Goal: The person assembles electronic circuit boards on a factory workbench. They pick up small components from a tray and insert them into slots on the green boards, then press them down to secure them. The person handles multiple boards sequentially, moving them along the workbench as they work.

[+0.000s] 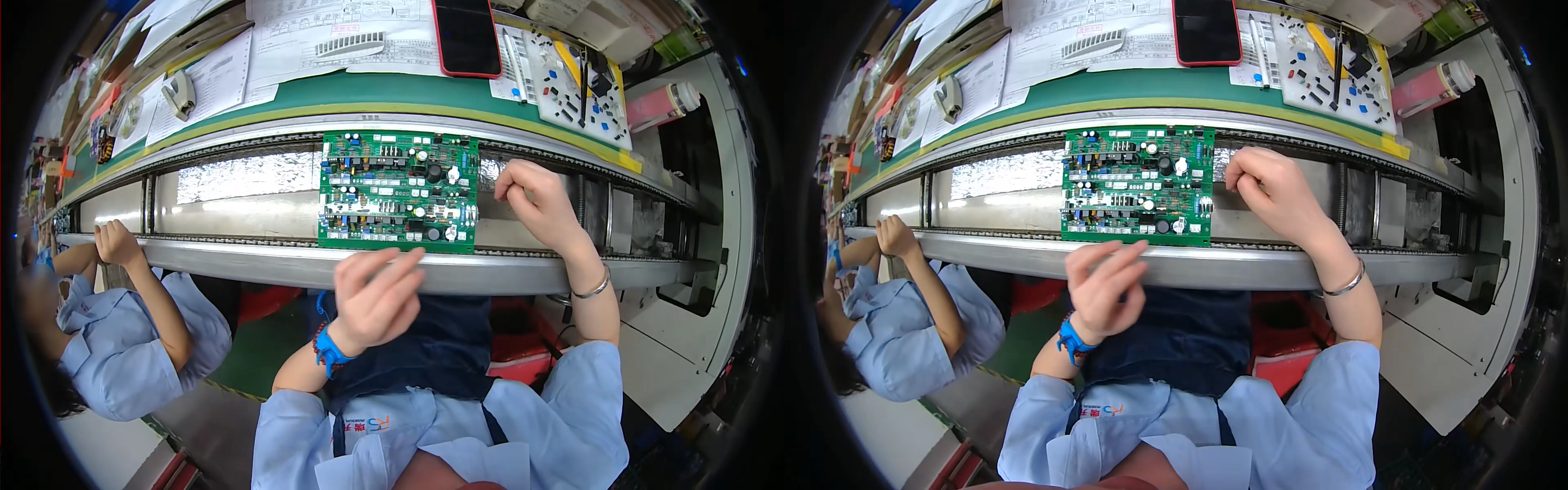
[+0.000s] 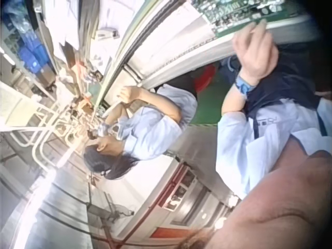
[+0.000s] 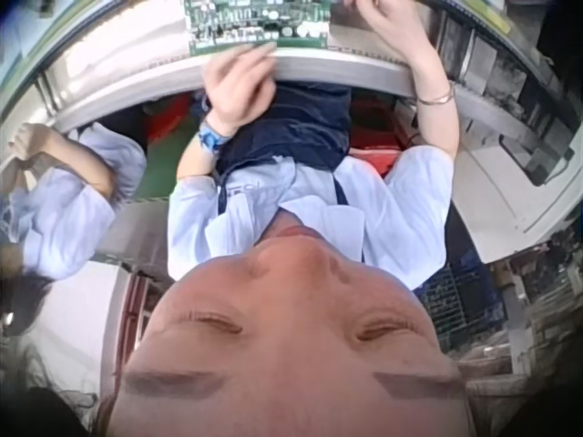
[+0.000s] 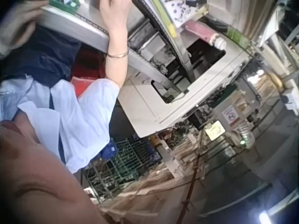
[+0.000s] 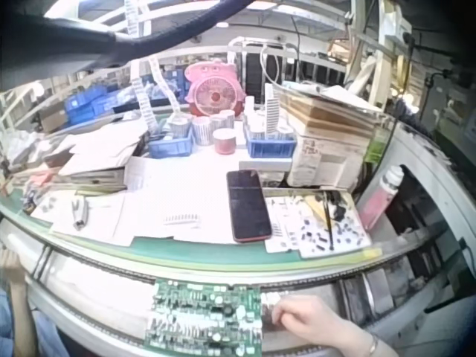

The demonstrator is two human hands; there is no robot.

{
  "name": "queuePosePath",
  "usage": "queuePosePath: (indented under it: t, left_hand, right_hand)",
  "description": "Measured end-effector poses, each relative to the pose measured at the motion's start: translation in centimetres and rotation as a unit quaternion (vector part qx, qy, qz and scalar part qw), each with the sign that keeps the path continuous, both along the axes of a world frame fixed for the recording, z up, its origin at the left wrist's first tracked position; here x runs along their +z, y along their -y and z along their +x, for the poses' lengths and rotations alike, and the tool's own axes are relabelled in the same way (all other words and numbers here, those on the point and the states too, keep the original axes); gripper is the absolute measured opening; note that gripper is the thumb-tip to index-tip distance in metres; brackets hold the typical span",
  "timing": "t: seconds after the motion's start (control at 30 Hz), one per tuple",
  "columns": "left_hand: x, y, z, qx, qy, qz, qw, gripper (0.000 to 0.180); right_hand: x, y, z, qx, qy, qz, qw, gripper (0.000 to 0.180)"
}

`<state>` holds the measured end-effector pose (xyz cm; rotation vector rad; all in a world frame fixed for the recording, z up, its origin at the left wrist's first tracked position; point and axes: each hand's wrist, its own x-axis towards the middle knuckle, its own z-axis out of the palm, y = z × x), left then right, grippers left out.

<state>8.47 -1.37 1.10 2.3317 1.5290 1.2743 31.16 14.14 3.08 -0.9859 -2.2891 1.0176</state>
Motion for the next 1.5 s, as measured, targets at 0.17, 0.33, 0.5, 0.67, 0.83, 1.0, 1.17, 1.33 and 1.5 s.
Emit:
queuePosePath:
  t: [0.17,0.33,0.5,0.67,0.83,1.0,1.17,1.33,1.5]
  left_hand:
    - [-0.4,-0.5,1.3,0.007,-0.031,-0.032,0.999,0.029]
    - [-0.5,-0.6,1.5,-0.001,-0.062,-0.04,0.997,0.032]
    - [-0.4,-0.8,1.9,0.003,-0.047,-0.044,0.998,0.032]
    - [-0.4,-0.8,1.7,0.035,-0.036,-0.023,0.998,0.033]
    - [-0.3,-1.0,1.6,0.026,-0.036,-0.035,0.998,0.033]
    - [-0.2,-1.1,1.7,0.022,-0.036,-0.032,0.999,0.032]
    - [0.2,-1.0,0.9,0.017,-0.029,-0.017,0.999,0.029]
    - [0.4,-1.2,-0.6,0.071,-0.032,-0.008,0.997,0.033]
    - [0.2,-1.4,-1.5,0.123,-0.038,-0.012,0.992,0.034]
  right_hand:
    - [0.9,0.3,0.2,0.117,-0.086,-0.024,0.989,0.014]
    - [0.8,0.9,-0.2,0.184,-0.124,-0.058,0.973,0.017]
    - [1.0,0.9,-0.3,0.167,-0.102,-0.034,0.98,0.019]
    - [0.8,1.3,-0.8,0.143,-0.057,0.031,0.988,0.021]
    - [0.7,1.6,-1.2,0.164,-0.031,0.057,0.984,0.022]
    - [0.6,1.6,-1.0,0.17,-0.025,0.054,0.984,0.022]
    - [0.8,1.8,-1.2,0.167,-0.016,0.066,0.984,0.023]
    - [0.7,1.8,-1.1,0.168,-0.007,0.072,0.983,0.024]
    - [1.1,1.6,-0.8,0.114,-0.027,0.108,0.987,0.023]
